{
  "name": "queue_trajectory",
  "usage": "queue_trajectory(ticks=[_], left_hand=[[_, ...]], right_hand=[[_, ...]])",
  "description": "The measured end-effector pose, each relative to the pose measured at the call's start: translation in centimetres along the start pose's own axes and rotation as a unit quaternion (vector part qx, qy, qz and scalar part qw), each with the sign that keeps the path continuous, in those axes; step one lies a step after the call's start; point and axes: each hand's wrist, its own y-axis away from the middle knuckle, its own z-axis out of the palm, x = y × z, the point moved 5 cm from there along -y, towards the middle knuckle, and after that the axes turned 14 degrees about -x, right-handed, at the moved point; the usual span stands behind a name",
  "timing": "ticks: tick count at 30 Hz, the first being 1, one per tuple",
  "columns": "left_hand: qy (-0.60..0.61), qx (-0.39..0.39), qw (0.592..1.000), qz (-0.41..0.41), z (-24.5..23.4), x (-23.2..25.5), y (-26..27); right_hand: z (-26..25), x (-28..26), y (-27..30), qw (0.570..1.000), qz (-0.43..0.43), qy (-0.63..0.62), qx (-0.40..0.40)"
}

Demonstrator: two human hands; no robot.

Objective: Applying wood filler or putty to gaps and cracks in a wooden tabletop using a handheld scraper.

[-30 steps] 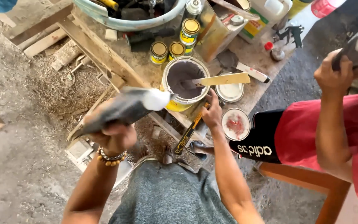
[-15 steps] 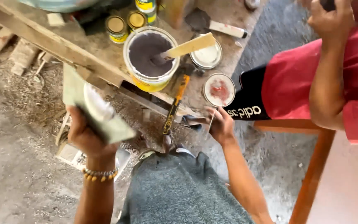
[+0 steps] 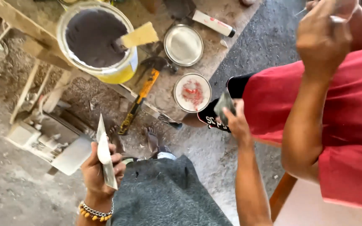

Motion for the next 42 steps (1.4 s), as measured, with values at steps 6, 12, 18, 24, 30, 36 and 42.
queue_trajectory(ticks=[6, 12, 18, 24, 30, 36, 42], left_hand=[[-0.078, 0.015, 0.997, 0.025, -0.4, -5.1, 2.2], [-0.091, 0.057, 0.994, 0.025, -1.7, -6.5, 2.8], [-0.099, 0.065, 0.993, -0.014, -0.1, -7.9, 2.0], [-0.179, 0.069, 0.981, 0.005, -1.8, -7.5, 3.0], [-0.173, 0.068, 0.982, 0.033, -1.4, -7.2, 3.3], [-0.159, 0.007, 0.987, 0.039, -2.2, -6.8, 4.3], [-0.123, 0.048, 0.987, 0.09, -2.0, -6.3, 4.5]], right_hand=[[-1.1, -5.5, -9.7, 0.909, -0.157, 0.383, -0.039], [2.6, -2.7, -3.9, 0.769, -0.195, 0.595, -0.123], [4.8, -1.9, -3.6, 0.75, -0.216, 0.601, -0.169], [5.2, -0.7, -5.0, 0.752, -0.199, 0.607, -0.164], [5.7, 0.1, -5.6, 0.76, -0.215, 0.593, -0.16], [6.3, -0.5, -5.3, 0.763, -0.207, 0.589, -0.169], [6.9, -0.1, -5.6, 0.767, -0.195, 0.593, -0.149]])
